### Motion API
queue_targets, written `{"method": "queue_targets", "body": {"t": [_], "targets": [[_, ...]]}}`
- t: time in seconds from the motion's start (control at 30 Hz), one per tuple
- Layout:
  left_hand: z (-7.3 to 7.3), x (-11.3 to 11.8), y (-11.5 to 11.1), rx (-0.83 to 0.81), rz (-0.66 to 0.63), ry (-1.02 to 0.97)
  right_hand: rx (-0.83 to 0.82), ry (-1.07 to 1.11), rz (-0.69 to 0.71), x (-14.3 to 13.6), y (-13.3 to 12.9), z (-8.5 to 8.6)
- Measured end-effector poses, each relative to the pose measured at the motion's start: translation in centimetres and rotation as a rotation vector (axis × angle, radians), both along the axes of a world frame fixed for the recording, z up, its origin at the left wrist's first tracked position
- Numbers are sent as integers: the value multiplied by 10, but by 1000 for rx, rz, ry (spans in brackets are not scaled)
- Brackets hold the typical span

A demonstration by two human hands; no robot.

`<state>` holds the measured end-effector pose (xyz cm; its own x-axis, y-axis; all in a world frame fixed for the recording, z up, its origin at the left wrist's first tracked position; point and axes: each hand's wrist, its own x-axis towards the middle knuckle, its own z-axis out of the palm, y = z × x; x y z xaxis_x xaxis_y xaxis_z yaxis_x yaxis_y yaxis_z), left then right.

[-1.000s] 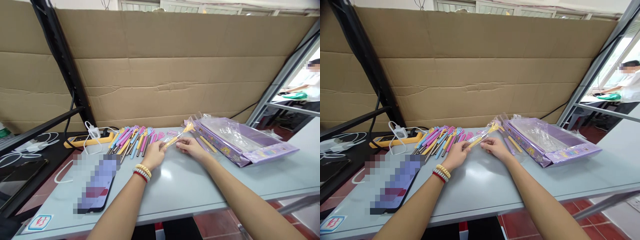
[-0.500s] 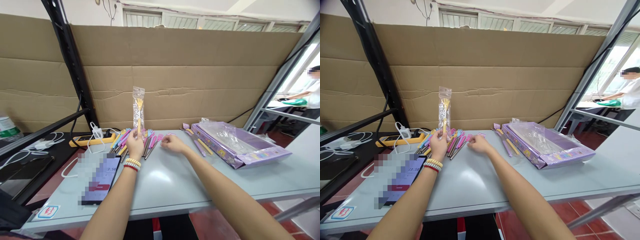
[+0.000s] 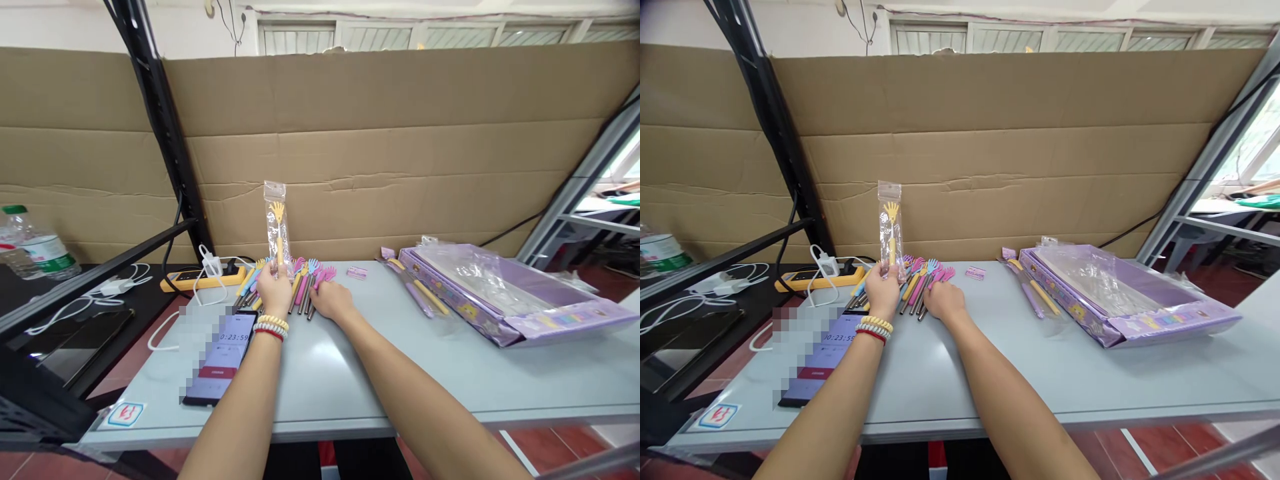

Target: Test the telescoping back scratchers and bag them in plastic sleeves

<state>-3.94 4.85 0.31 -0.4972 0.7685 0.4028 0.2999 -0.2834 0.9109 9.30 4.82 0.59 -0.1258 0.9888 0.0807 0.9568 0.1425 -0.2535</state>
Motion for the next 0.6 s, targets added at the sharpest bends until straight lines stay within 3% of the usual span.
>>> {"method": "queue_targets", "body": {"t": [0.1, 0.6], "targets": [[1, 2, -1, 12, 50, -29, 9, -15, 0, 3, 0, -1], [8, 11, -11, -3, -22, -12, 14, 75, -93, 8, -1, -3]]}}
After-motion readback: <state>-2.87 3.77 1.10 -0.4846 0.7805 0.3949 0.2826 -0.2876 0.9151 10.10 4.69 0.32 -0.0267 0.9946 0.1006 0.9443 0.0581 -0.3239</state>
